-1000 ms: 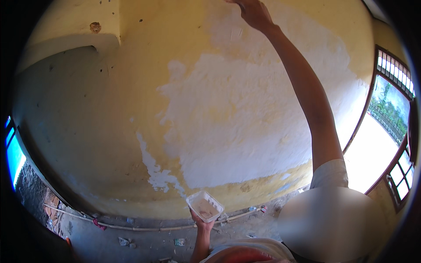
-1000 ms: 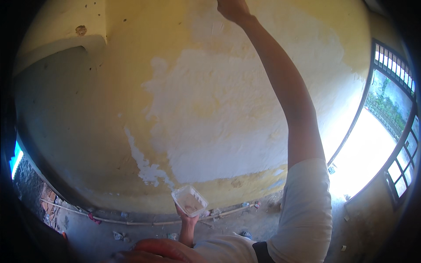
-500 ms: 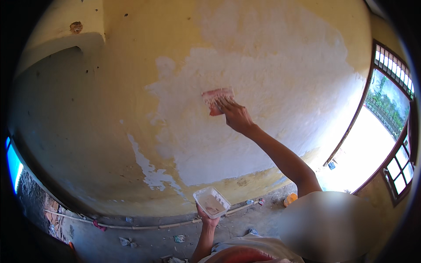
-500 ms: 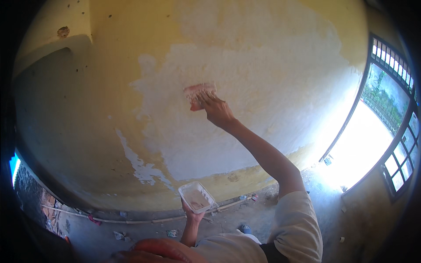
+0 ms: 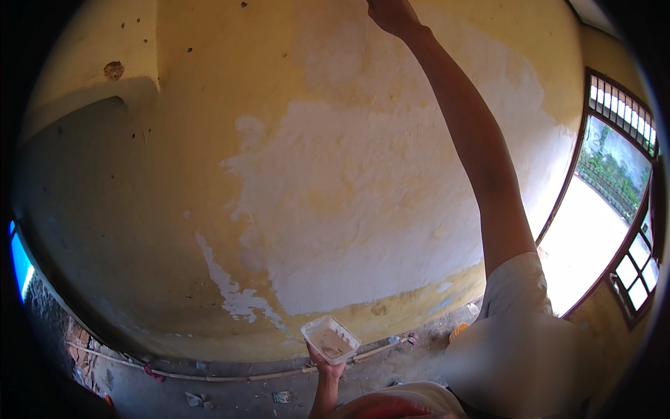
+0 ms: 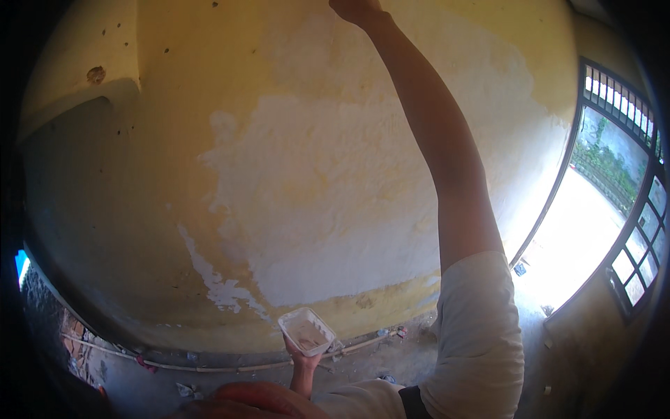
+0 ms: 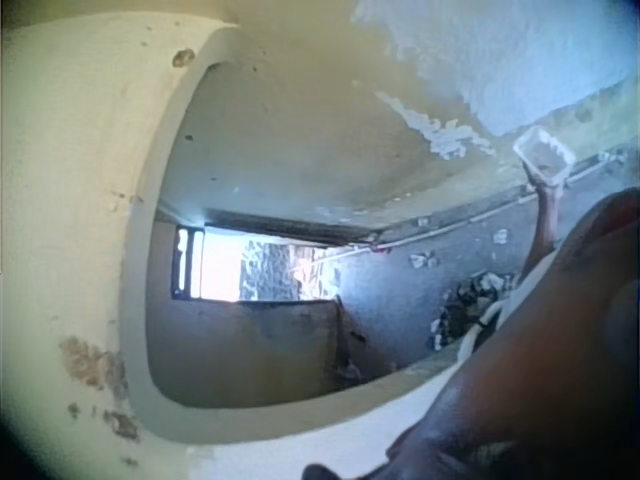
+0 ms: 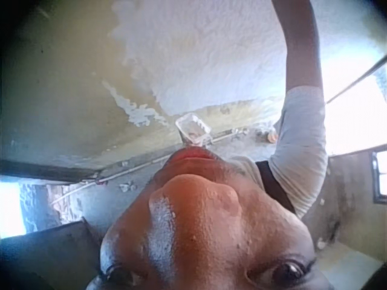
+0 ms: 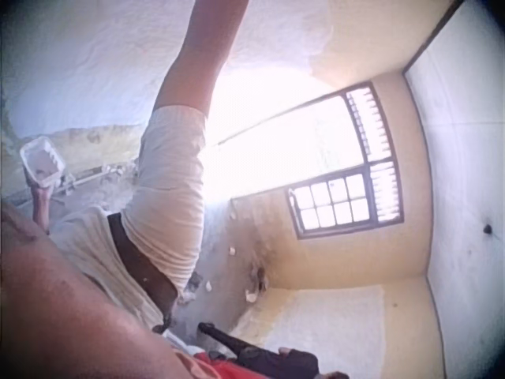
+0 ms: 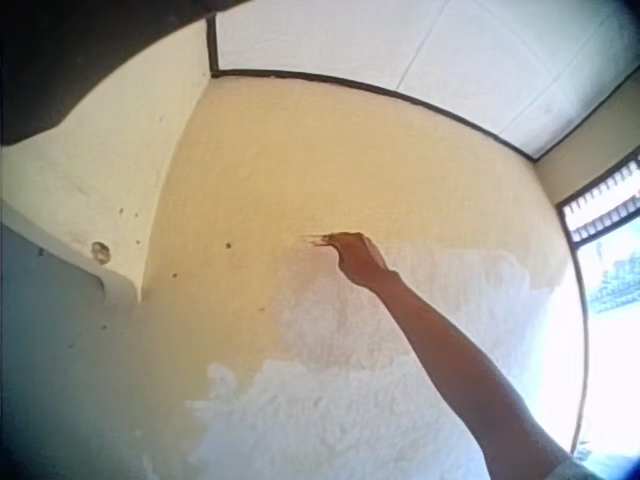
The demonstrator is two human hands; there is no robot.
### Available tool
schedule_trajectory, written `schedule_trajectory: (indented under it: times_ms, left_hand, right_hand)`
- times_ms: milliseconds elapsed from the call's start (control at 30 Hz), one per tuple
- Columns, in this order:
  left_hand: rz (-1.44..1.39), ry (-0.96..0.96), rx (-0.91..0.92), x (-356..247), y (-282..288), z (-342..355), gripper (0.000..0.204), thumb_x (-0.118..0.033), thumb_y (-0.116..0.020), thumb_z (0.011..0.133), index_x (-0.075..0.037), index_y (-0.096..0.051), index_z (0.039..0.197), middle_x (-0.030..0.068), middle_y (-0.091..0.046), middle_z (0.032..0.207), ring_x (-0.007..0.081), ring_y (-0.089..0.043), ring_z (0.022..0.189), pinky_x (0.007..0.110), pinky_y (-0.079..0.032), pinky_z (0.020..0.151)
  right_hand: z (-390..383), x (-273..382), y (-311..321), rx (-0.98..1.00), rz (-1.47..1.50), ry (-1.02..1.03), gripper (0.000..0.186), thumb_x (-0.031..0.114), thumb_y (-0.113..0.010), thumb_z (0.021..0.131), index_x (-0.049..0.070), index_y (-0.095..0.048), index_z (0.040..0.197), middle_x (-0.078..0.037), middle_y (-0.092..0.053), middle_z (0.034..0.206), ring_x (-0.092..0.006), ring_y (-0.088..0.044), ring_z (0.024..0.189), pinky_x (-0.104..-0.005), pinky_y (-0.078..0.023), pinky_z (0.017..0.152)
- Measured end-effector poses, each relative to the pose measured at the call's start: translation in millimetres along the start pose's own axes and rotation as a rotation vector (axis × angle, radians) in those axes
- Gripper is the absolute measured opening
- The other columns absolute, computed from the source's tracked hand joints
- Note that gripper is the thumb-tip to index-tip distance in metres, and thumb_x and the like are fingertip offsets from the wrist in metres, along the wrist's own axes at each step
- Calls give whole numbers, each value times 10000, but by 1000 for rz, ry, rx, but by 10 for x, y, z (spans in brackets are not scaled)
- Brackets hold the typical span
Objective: The person applies spackle to a wall using a scraper, dipping the scraper into a small container of spackle between applications.
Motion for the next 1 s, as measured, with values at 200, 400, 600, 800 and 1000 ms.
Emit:
schedule_trajectory:
  times_ms: [200,400,600,800,1000]
  left_hand:
    - [-7,-39,-51,53,40,53,662,-666,-501,948,-198,-530,1415,27,-568,1390,284,-530,1282,535,-393,1108]
    - [20,-12,-13,96,-74,91,653,-661,-521,934,-213,-535,1409,30,-567,1385,290,-513,1293,554,-374,1111]
    - [45,-31,-2,71,-230,112,663,-674,-537,921,-207,-559,1391,21,-599,1352,282,-548,1255,528,-407,1085]
    - [11,-51,-23,29,-145,100,618,-641,-504,953,-199,-562,1382,26,-613,1338,288,-547,1265,535,-390,1107]
    - [51,-71,1,56,-130,185,664,-688,-528,916,-205,-571,1370,25,-613,1322,279,-560,1235,523,-420,1067]
  right_hand:
    - [-964,405,-507,305,-128,-153,481,-4,-569,843,139,-632,1298,-158,-705,1160,-359,-689,999,-475,-566,831]
    - [-2873,1190,-735,362,84,17,542,-3,-592,803,22,-576,1344,-188,-621,1326,-319,-663,1127,-442,-583,875]
    - [-3221,1514,-474,651,204,-20,540,-23,-605,788,95,-617,1314,-133,-668,1277,-307,-679,1096,-426,-590,847]
    - [-1617,644,-109,131,237,-48,358,-33,-586,892,120,-689,1198,-99,-720,1178,-326,-691,1053,-415,-586,851]
    - [65,109,-80,-56,3,106,433,-53,-506,834,95,-699,1192,-136,-711,1167,-334,-668,1099,-429,-548,930]
Point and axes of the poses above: each hand's wrist, its own z-axis towards the middle knuckle, its own y-axis out of the back of the hand, x = y × z, the point moved 3 cm from there along z, towards the middle knuckle
